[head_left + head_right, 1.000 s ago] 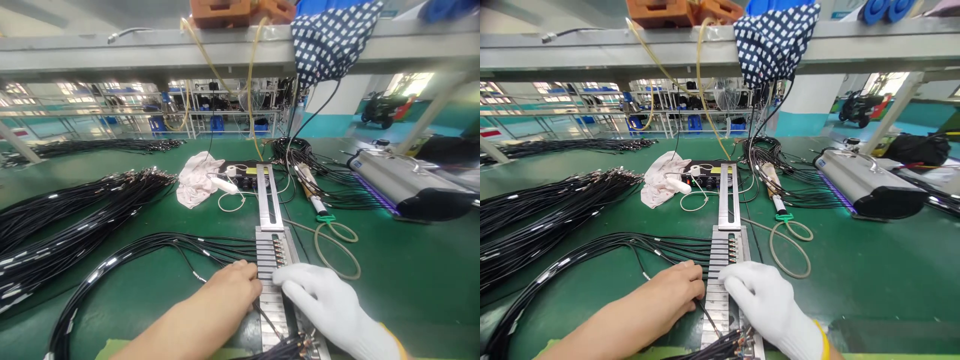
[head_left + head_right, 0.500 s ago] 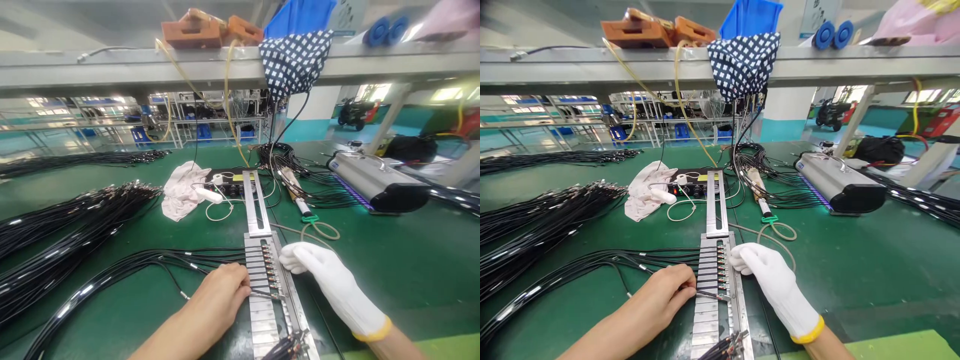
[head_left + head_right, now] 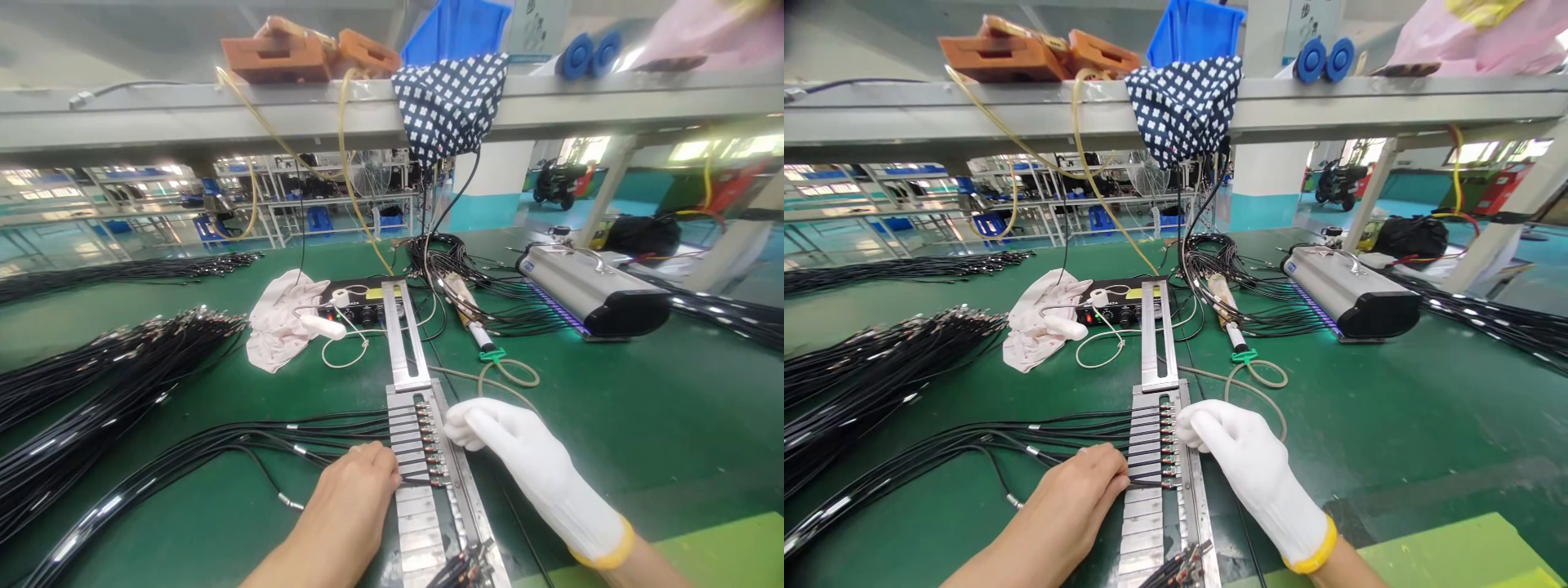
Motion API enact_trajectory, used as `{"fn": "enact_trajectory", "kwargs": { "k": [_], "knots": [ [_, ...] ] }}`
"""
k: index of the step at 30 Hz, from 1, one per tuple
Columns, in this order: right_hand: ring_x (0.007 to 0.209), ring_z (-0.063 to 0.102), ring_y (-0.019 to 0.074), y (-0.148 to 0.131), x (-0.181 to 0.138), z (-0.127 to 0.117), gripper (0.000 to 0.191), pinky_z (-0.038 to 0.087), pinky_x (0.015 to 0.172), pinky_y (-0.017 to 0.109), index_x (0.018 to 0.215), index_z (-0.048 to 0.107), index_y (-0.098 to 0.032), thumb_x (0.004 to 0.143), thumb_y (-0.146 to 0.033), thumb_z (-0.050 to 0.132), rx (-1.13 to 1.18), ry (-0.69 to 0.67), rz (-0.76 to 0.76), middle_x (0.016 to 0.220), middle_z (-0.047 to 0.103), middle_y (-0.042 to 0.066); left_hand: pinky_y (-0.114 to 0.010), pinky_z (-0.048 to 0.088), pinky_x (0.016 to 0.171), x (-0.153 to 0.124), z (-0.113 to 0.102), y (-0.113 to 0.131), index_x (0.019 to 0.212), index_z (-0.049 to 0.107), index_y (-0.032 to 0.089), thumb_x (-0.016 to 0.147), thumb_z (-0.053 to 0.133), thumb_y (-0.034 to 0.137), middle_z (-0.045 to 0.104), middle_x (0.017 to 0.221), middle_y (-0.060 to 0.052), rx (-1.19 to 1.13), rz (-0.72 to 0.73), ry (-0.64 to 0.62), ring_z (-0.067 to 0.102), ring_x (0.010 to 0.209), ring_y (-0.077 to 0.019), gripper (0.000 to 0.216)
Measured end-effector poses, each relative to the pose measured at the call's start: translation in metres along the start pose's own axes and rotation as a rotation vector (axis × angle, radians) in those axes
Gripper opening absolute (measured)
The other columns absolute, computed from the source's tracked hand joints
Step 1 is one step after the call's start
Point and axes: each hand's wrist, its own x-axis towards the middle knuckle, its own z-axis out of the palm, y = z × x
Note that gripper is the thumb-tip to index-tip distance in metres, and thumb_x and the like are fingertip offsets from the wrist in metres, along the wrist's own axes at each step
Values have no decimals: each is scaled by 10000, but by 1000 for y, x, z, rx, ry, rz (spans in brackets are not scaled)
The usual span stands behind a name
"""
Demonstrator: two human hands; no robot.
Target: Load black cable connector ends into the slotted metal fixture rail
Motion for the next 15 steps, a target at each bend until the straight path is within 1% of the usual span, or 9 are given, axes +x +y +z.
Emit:
{"fn": "enact_trajectory", "kwargs": {
  "k": [3, 6, 10, 13, 15],
  "knots": [
    [859, 658, 197, -1, -3, 1, 591, 543, 805, 299, 993, 677, -76, 807, -632, 601, 11, -4, -30, 957, 667, 147, -426, 396, 886, 0, -1, 3, 1011, 575, 107, 993, 246, 144, 551, 1034, -116, 65, -6, -28, 504, 960, -252, 332],
    [870, 659, 189, 0, -4, 0, 600, 553, 806, 280, 1006, 675, -70, 837, -636, 568, -7, -8, -59, 976, 663, 148, -431, 380, 917, -1, -3, 8, 1029, 573, 106, 994, 241, 141, 541, 1057, -116, 67, -4, -33, 490, 986, -250, 336],
    [918, 655, 189, 3, -5, -1, 610, 554, 856, 288, 1031, 681, -88, 844, -653, 547, -42, -9, -12, 1027, 658, 129, -389, 393, 852, -2, -2, 7, 976, 569, 107, 993, 263, 169, 560, 1012, -101, -91, -3, -15, 509, 929, -224, 313],
    [957, 648, 183, 8, -6, -2, 513, 535, 913, 316, 1075, 682, -137, 900, -587, 509, -108, -27, -2, 1042, 661, 88, -348, 381, 792, -2, 3, 1, 939, 575, 122, 975, 329, 194, 576, 974, -81, -231, -1, 42, 518, 875, -201, 259],
    [977, 640, 177, 10, -7, -3, 437, 516, 937, 328, 1088, 687, -188, 930, -540, 482, -190, -29, -14, 1056, 661, 53, -314, 361, 754, -2, 5, -1, 903, 576, 123, 961, 379, 193, 581, 929, -61, -292, -27, 41, 510, 839, -177, 218]
  ]
}}
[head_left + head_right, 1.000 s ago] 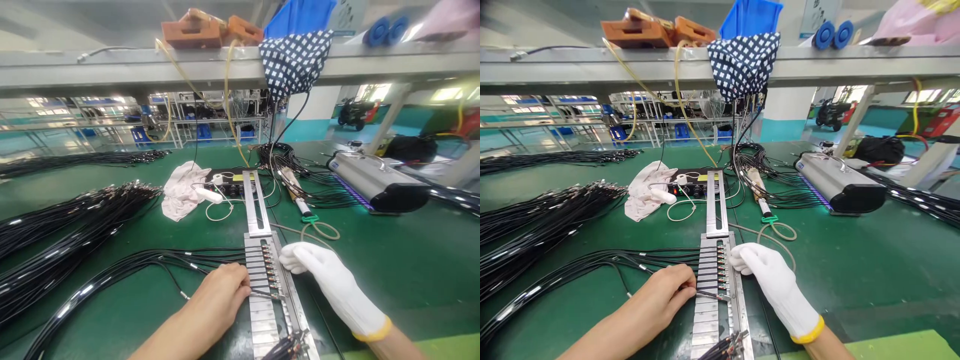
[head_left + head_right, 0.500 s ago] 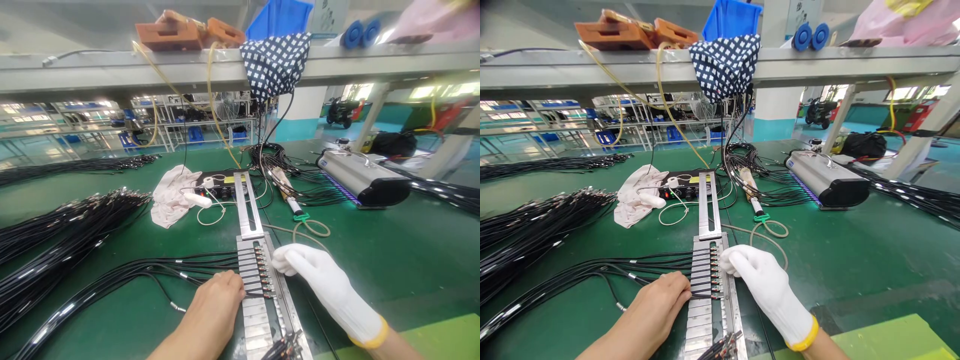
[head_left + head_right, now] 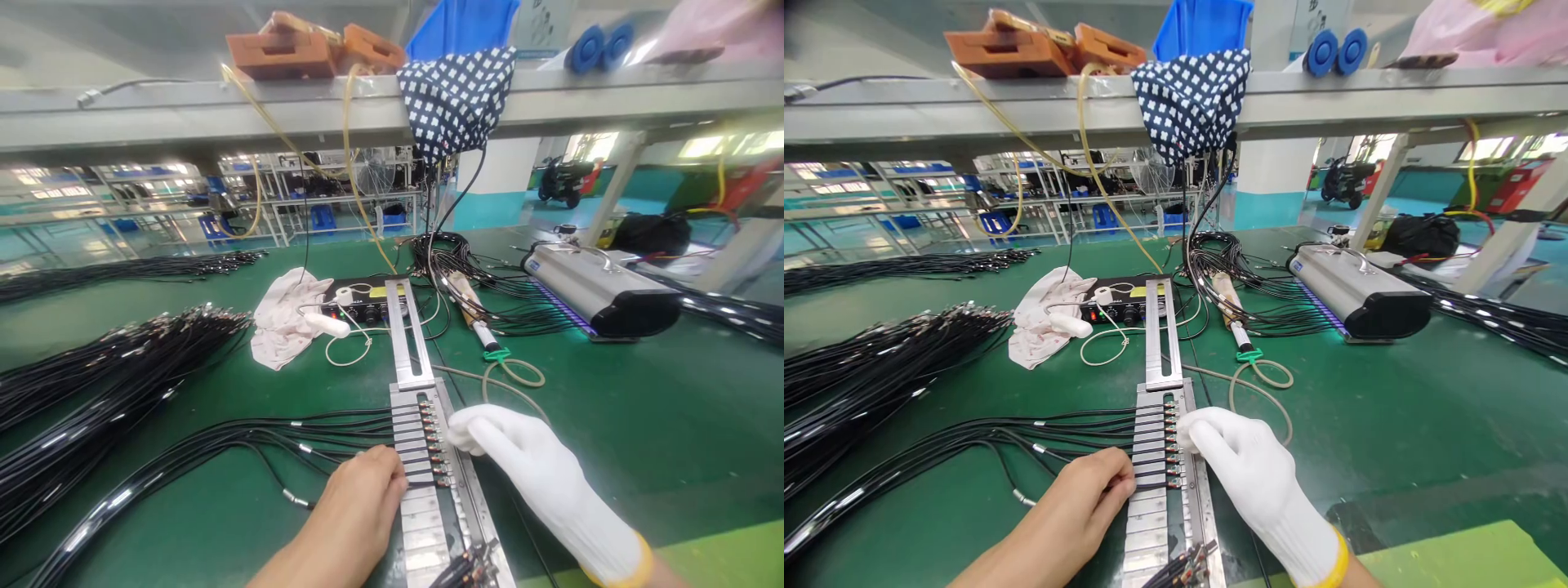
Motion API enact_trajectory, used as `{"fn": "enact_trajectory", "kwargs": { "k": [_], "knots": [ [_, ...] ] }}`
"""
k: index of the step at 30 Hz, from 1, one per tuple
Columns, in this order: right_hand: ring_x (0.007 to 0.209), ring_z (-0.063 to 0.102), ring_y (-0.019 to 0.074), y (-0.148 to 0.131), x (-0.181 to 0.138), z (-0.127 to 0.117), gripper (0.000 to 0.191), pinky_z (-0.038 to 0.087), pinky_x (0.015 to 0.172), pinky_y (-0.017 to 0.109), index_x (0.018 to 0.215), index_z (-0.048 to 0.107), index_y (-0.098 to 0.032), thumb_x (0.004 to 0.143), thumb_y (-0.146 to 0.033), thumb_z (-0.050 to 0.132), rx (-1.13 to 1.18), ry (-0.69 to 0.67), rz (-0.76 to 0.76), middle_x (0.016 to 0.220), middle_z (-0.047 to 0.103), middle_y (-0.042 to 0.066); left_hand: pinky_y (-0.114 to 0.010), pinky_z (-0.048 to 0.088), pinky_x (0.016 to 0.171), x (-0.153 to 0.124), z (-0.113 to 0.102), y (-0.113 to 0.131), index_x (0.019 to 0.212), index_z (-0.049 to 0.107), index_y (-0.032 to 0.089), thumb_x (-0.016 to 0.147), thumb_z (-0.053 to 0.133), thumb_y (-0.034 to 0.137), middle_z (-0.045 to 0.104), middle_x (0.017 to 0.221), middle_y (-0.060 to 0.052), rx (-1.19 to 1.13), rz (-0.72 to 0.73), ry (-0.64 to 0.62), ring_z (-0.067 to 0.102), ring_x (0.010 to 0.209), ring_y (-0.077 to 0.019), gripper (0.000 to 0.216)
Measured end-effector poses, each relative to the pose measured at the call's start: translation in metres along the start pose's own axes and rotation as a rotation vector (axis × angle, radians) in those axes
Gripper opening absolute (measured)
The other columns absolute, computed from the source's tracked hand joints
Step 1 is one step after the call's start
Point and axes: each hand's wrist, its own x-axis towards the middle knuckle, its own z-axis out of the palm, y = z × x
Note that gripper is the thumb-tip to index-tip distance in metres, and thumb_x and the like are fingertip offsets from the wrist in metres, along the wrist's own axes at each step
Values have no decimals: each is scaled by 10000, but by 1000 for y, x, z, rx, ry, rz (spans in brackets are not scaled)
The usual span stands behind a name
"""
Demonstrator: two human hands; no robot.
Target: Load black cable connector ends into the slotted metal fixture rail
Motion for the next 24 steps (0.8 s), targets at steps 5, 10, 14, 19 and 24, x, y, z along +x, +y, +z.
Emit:
{"fn": "enact_trajectory", "kwargs": {
  "k": [5, 10, 14, 19, 24],
  "knots": [
    [1007, 613, 115, 1, -6, -2, 373, 481, 923, 241, 1027, 714, -323, 952, -523, 408, -232, -37, -37, 1083, 647, -63, -264, 339, 734, 0, 2, -2, 819, 560, 120, 951, 445, 233, 572, 833, -18, -119, -21, 17, 488, 783, -127, 208],
    [991, 611, 28, 0, -19, 11, 257, 445, 858, 90, 1089, 687, -360, 983, -351, 453, -514, -29, -416, 1074, 648, -128, -272, 341, 746, 0, 9, -4, 849, 569, 133, 929, 435, 202, 580, 894, -23, -105, 21, 46, 499, 814, -137, 170],
    [953, 628, 174, -2, -22, 27, 321, 505, 863, 259, 1083, 702, -202, 952, -347, 447, -687, 54, -613, 989, 669, 63, -276, 342, 746, 0, 13, -8, 885, 571, 146, 898, 440, 133, 582, 914, -11, -130, 71, 49, 496, 821, -137, 132],
    [925, 631, 197, 10, -12, 43, 311, 509, 852, 285, 1089, 675, -172, 922, -336, 471, -863, 115, -760, 923, 664, 94, -320, 400, 780, 1, 16, -5, 914, 558, 150, 889, 395, 89, 575, 960, -30, 9, 102, 4, 519, 854, -177, 175],
    [873, 635, 187, 47, -16, 62, 243, 487, 806, 285, 1043, 634, -150, 923, -200, 429, -979, 199, -917, 926, 666, 90, -401, 423, 899, -3, 14, 5, 970, 569, 128, 729, 513, 66, 554, 1042, -107, 328, 137, -14, 500, 961, -250, 255]
  ]
}}
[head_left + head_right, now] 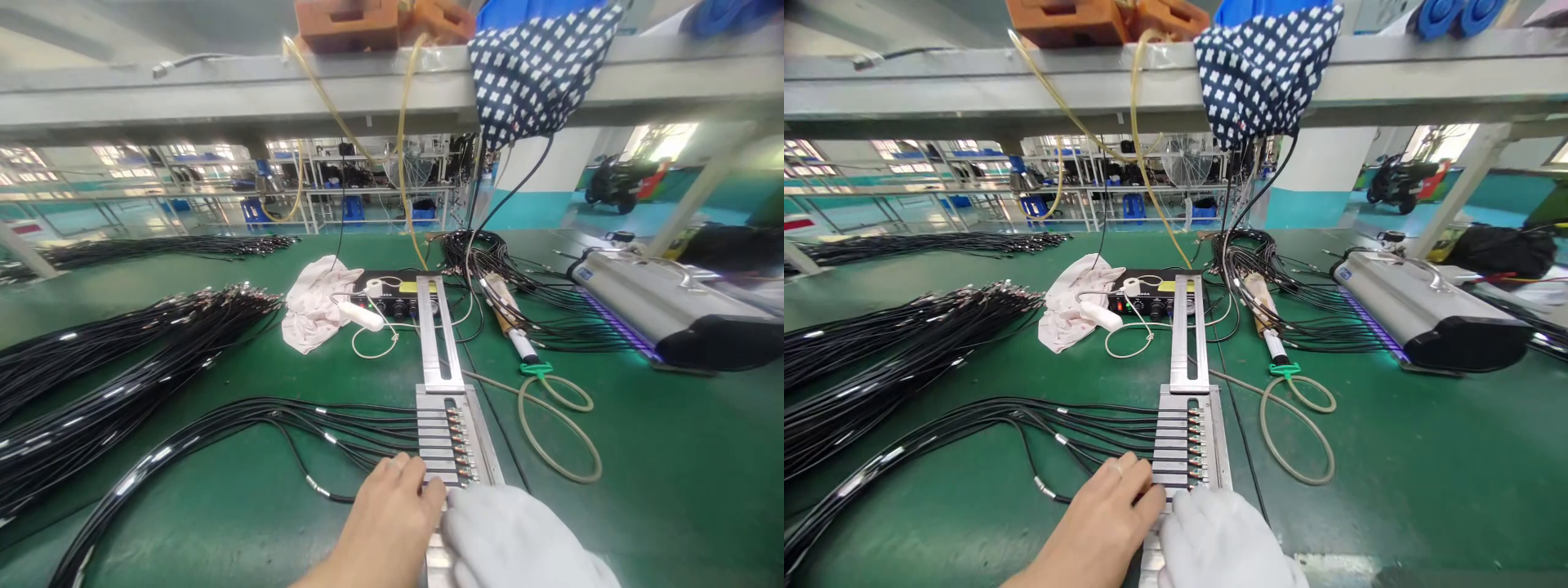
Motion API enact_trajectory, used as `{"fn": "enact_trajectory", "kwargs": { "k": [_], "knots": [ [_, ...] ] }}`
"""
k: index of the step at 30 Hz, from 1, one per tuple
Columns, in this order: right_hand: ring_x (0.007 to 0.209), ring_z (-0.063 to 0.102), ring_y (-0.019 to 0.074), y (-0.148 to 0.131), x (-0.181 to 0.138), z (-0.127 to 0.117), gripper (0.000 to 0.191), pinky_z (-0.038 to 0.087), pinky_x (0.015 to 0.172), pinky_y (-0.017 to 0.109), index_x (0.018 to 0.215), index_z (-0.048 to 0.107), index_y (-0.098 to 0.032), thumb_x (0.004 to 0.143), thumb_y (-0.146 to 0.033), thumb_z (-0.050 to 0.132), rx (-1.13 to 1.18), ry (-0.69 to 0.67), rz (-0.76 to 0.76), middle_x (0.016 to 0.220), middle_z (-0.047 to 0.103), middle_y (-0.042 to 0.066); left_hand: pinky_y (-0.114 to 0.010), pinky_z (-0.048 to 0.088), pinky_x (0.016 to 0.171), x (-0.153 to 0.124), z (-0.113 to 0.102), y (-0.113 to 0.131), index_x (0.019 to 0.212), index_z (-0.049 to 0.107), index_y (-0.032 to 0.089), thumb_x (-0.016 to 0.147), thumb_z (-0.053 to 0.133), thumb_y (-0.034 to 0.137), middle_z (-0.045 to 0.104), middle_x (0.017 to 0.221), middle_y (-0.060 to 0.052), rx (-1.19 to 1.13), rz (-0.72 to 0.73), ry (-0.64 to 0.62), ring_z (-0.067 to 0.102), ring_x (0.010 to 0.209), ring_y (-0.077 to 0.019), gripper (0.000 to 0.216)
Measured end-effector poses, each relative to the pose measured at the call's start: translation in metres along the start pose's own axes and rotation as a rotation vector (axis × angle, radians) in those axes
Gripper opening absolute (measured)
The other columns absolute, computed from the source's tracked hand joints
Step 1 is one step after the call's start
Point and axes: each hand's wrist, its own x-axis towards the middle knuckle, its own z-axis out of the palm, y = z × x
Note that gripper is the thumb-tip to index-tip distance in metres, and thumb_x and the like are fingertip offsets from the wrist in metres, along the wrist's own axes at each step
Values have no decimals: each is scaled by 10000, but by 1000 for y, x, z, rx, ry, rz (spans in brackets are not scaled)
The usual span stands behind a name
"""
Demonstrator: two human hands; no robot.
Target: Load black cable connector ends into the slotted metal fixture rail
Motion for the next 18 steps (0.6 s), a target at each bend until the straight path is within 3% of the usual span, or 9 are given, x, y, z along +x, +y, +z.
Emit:
{"fn": "enact_trajectory", "kwargs": {
  "k": [3, 6, 8, 9, 12, 13, 14, 16, 18],
  "knots": [
    [846, 637, 172, -1, -17, 8, 331, 454, 815, 312, 988, 586, -155, 939, -74, 269, -90, 180, -32, 929, 669, 52, -353, 426, 916, 2, -4, -1, 982, 565, 115, 794, 514, 142, 541, 992, -124, -25, 61, 70, 502, 968, -220, 197],
    [910, 635, 195, 0, -18, 2, 326, 430, 860, 350, 1103, 574, -194, 910, -70, 343, -144, 50, -122, 1057, 658, 9, -334, 422, 937, 7, -6, -3, 1004, 566, 110, 832, 501, 171, 533, 984, -127, -40, 72, 73, 503, 988, -209, 194],
    [748, 611, 219, 0, -8, -8, 300, 424, 732, 364, 931, 588, -148, 820, -24, 338, -136, 106, -94, 875, 650, 64, -326, 420, 945, 9, -7, -1, 1010, 576, 106, 847, 491, 164, 535, 992, -129, -54, 75, 49, 505, 995, -203, 193],
    [639, 561, 228, 0, -2, -14, 257, 392, 641, 371, 799, 569, -146, 792, -44, 334, -103, 186, -37, 745, 608, 80, -323, 420, 948, 10, -9, 1, 1011, 583, 104, 853, 485, 154, 538, 1001, -130, -62, 74, 32, 507, 997, -200, 193],
    [713, 556, 203, 5, 15, -37, 203, 389, 669, 336, 830, 625, -162, 875, -180, 428, 226, -177, 150, 795, 603, 65, -325, 428, 946, 6, -21, 10, 998, 611, 97, 870, 448, 103, 551, 1045, -135, -77, 39, -46, 520, 994, -195, 207],
    [860, 583, 187, 9, 20, -44, 258, 410, 773, 327, 931, 659, -198, 927, -188, 402, 281, -222, 190, 929, 636, 32, -334, 432, 943, 3, -27, 13, 995, 622, 95, 877, 430, 83, 556, 1067, -135, -77, 17, -82, 526, 993, -197, 226],
    [820, 572, 121, 14, 24, -50, 262, 405, 779, 274, 895, 659, -229, 960, -212, 406, 370, -266, 179, 885, 637, -36, -347, 438, 941, -1, -33, 16, 996, 631, 93, 887, 410, 69, 561, 1090, -134, -76, -7, -117, 533, 994, -201, 248],
    [930, 595, 64, 23, 31, -58, 263, 411, 856, 194, 975, 700, -299, 969, -250, 442, 678, -330, 459, 987, 656, -107, -388, 441, 950, -13, -41, 20, 1036, 643, 103, 918, 391, 78, 573, 1129, -122, -80, -38, -156, 550, 1014, -217, 279],
    [940, 616, 98, 30, 36, -61, 283, 449, 878, 212, 940, 716, -222, 948, -366, 473, 913, -321, 671, 990, 671, -44, -425, 453, 946, -30, -37, 20, 1092, 640, 126, 916, 482, 146, 596, 1129, -108, -98, -48, -183, 570, 1036, -247, 237]
  ]
}}
